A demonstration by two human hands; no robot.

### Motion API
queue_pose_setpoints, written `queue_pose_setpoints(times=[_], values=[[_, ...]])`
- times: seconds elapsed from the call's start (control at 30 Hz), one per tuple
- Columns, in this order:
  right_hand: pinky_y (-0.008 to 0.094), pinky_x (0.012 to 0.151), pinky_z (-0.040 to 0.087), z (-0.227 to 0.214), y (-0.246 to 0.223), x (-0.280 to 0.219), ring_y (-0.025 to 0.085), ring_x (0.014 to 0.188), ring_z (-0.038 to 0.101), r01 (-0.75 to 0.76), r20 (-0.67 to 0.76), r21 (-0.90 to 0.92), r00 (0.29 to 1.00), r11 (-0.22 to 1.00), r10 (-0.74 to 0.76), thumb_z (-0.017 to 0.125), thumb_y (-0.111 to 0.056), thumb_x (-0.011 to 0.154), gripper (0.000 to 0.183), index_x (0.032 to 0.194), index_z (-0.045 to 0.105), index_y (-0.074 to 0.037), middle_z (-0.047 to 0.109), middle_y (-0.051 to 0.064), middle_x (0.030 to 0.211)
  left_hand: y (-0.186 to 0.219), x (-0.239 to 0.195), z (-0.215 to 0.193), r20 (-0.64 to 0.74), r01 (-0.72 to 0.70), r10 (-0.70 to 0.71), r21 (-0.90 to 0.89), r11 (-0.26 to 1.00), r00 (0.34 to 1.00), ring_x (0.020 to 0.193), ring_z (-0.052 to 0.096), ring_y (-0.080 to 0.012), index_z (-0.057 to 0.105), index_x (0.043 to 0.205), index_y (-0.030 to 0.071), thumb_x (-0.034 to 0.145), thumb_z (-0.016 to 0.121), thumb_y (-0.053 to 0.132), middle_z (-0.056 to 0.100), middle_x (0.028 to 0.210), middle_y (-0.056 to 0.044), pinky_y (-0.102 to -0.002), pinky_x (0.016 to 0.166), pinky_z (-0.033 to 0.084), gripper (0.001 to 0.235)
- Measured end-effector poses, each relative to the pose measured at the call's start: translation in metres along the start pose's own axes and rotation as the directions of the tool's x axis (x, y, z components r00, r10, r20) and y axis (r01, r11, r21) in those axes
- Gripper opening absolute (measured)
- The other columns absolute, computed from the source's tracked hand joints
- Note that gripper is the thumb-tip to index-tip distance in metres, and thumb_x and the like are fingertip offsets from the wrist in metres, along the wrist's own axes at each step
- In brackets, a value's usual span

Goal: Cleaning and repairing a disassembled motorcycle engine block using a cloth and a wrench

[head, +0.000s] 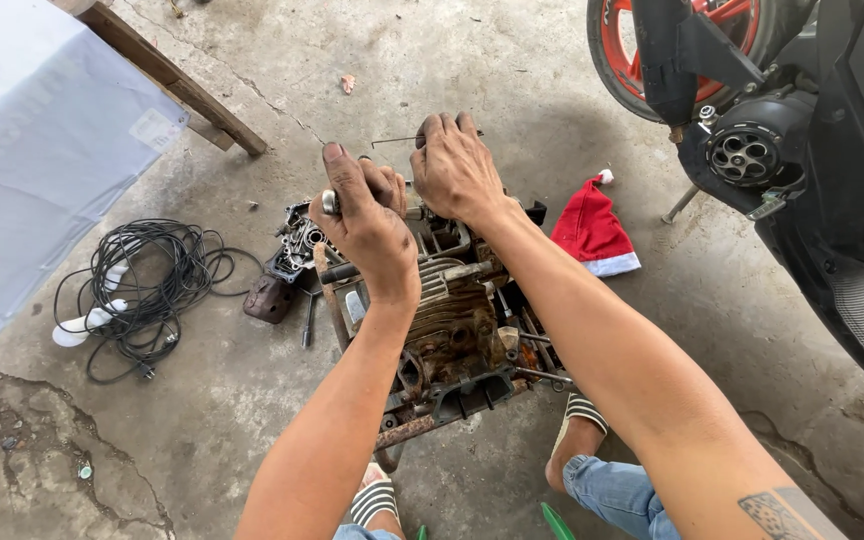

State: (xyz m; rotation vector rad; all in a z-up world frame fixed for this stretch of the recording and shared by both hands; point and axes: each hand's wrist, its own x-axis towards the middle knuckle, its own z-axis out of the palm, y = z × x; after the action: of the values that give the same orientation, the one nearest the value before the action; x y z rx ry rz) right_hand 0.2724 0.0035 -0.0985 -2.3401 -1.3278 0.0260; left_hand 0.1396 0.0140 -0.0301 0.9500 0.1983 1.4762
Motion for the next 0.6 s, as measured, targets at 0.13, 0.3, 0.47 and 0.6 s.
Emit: queue_pose_setpoints(times=[0.13, 0.3, 0.47, 0.6], values=[[0.047, 0.090, 0.048, 0.004, 0.001, 0.003, 0.036, 0.105, 0.055, 0.009, 0.005, -0.010, 1.000, 1.000, -0.009, 0.042, -0.022, 0.092, 0.025, 0.107, 0.057, -0.008, 0.058, 0.016, 0.097, 0.004, 0.000, 0.003, -0.010, 0.013, -0.013, -0.026, 1.000, 1.000, 0.037, 0.018, -0.0049, 0.036, 0.059, 0.017, 0.109, 0.041, 0.021, 0.018, 0.049, 0.003, -0.021, 0.036, 0.019, 0.050], [0.045, 0.089, 0.050, 0.008, 0.001, 0.005, 0.034, 0.104, 0.056, -0.014, 0.004, -0.032, 1.000, 0.999, 0.014, 0.042, -0.021, 0.091, 0.026, 0.107, 0.058, -0.007, 0.059, 0.016, 0.097, 0.010, 0.002, 0.010, 0.028, -0.071, 0.066, 0.244, 0.967, 0.997, 0.035, 0.026, -0.0033, 0.044, 0.064, 0.020, 0.111, 0.037, 0.023, 0.030, 0.044, 0.006, -0.019, 0.035, 0.024, 0.048], [0.048, 0.098, 0.047, 0.001, -0.007, 0.005, 0.034, 0.103, 0.058, 0.002, 0.025, -0.040, 1.000, 0.999, -0.001, 0.041, -0.021, 0.093, 0.027, 0.107, 0.059, -0.006, 0.060, 0.016, 0.095, 0.002, 0.009, 0.002, 0.003, -0.013, 0.013, 0.209, 0.978, 1.000, 0.033, 0.028, -0.0025, 0.044, 0.063, 0.020, 0.110, 0.038, 0.028, 0.031, 0.044, 0.006, -0.018, 0.035, 0.023, 0.049], [0.050, 0.101, 0.045, 0.003, -0.004, 0.007, 0.034, 0.103, 0.060, -0.001, 0.037, -0.046, 0.999, 0.999, 0.003, 0.040, -0.020, 0.093, 0.028, 0.108, 0.059, -0.006, 0.061, 0.016, 0.095, 0.002, 0.010, 0.004, -0.010, -0.016, 0.020, 0.279, 0.960, 1.000, 0.032, 0.032, -0.0009, 0.048, 0.064, 0.020, 0.110, 0.038, 0.032, 0.038, 0.042, 0.007, -0.015, 0.035, 0.026, 0.049]])
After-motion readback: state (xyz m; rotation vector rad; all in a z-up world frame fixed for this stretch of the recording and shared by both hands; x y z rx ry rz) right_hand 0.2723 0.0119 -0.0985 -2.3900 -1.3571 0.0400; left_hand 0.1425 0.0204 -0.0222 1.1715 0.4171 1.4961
